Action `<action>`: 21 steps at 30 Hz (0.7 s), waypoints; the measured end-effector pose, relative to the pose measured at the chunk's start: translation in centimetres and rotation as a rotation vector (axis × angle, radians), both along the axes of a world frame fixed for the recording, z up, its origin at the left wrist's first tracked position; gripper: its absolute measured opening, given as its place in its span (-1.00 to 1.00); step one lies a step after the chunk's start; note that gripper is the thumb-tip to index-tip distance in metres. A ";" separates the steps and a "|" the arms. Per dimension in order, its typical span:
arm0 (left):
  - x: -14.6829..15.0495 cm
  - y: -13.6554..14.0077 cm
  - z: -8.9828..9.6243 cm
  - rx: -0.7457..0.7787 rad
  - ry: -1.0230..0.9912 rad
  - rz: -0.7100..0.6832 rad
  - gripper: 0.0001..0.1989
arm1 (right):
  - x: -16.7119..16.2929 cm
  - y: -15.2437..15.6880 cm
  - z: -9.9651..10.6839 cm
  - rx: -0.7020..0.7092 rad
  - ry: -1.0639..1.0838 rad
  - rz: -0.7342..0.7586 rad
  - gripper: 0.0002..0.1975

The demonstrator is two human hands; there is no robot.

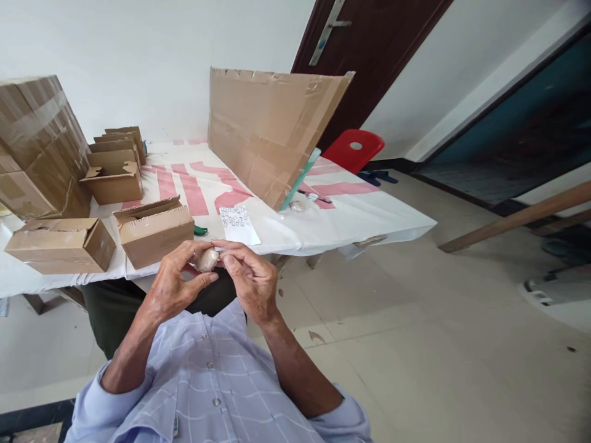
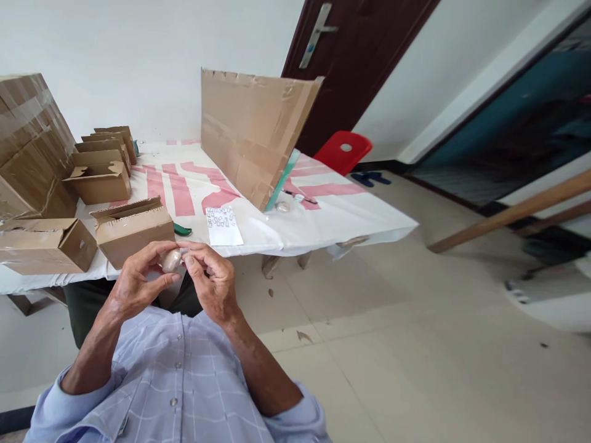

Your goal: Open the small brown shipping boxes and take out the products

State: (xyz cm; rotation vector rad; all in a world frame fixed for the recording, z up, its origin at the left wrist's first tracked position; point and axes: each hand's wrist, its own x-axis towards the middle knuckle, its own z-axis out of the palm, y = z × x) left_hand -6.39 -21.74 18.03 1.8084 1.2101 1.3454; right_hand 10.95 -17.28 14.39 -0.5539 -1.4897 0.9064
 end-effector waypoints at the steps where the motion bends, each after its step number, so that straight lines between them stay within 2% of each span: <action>1: -0.1 -0.1 0.1 0.017 0.019 -0.004 -0.56 | 0.1 0.0 0.0 0.028 -0.025 -0.017 -0.77; 5: -0.5 -0.3 0.0 0.039 -0.020 -0.033 -0.59 | 0.3 0.0 0.4 0.131 -0.080 -0.048 -0.80; 8: -0.7 -0.2 -0.7 -0.017 -0.207 -0.081 -0.61 | 0.6 0.0 0.8 0.204 -0.101 -0.031 -0.82; 13: -1.0 0.2 -1.6 -0.184 -0.500 -0.115 -0.52 | 0.8 0.2 1.2 0.270 -0.129 0.014 -0.83; 17: -1.2 0.1 -1.4 -0.187 -0.535 -0.133 -0.62 | 0.9 0.7 1.4 0.321 -0.130 0.011 -0.83; 21: -1.4 -0.2 -1.1 -0.197 -0.532 -0.183 -0.62 | 1.1 1.4 1.7 0.432 -0.187 -0.026 -0.83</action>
